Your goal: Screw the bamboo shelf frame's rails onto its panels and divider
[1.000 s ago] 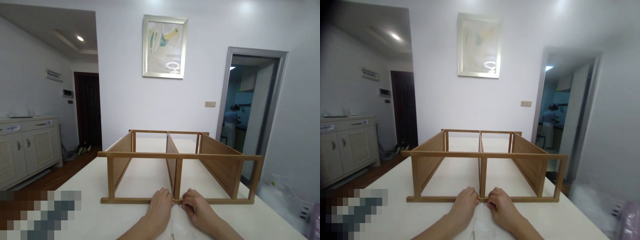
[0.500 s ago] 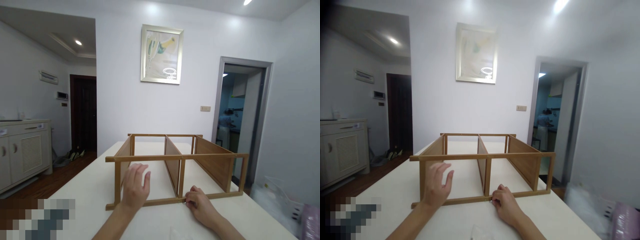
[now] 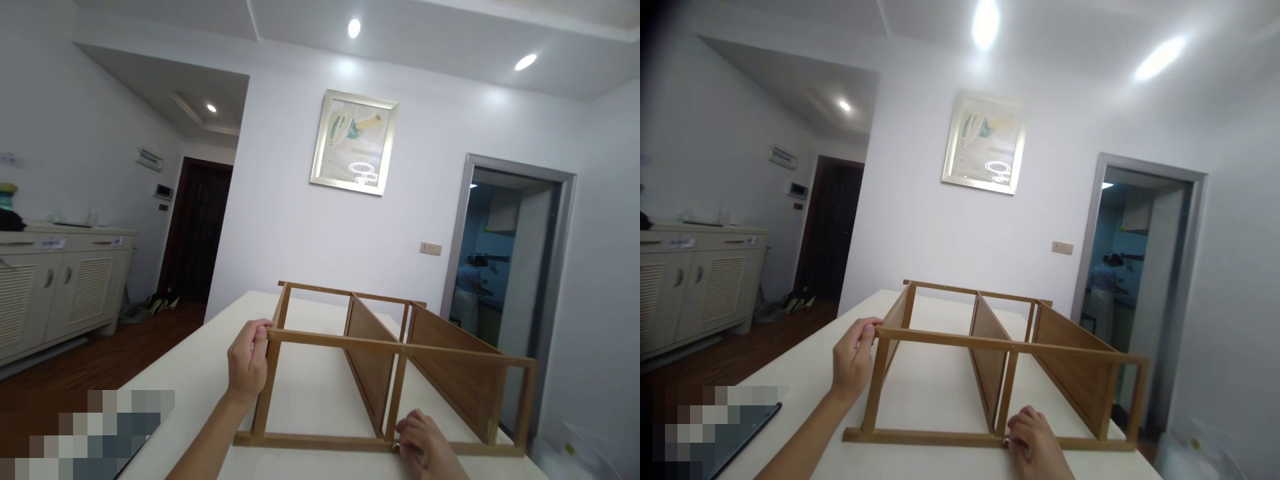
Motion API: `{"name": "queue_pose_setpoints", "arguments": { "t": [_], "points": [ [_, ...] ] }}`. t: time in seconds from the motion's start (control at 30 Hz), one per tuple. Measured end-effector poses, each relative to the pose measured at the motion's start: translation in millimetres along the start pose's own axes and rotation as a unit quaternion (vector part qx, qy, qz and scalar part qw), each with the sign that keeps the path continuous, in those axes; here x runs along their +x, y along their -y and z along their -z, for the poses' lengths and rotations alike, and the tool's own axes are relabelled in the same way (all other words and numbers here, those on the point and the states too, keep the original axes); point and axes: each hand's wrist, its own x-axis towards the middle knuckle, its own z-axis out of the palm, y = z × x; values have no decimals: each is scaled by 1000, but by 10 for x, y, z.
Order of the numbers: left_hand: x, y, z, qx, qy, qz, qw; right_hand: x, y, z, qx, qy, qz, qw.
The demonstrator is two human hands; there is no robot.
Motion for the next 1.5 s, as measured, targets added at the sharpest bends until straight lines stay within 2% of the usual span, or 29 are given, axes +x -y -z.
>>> {"name": "queue_pose_setpoints", "arguments": {
  "t": [0.1,0.2,0.33,0.47,0.53,0.63,0.8,0.93,1.17,1.5],
  "points": [
    [-45,-33,-9,-24,2,-2,1000,24,21,45,-51,-46,63,996],
    [-92,-54,11,-34,1,-8,999,84,217,117,-107,-137,121,977],
    [-171,-96,62,-45,14,-28,999,294,793,254,-74,-241,178,951],
    [-240,-144,85,-44,26,-49,997,643,1434,381,-17,-296,243,924],
    [-257,-165,83,-46,31,-59,997,821,1666,419,-12,-310,260,914],
    [-265,-180,78,-49,47,-67,995,1058,1888,443,-35,-326,288,900],
    [-269,-159,76,-57,65,-78,993,1360,2059,411,-103,-332,317,882],
    [-266,-164,73,-71,74,-81,991,1492,2112,375,-140,-326,339,871],
    [-248,-193,69,-85,82,-89,989,1559,2181,418,-155,-306,360,867],
    [-244,-193,61,-77,70,-99,990,1561,2218,399,-181,-273,353,876]
  ]
}}
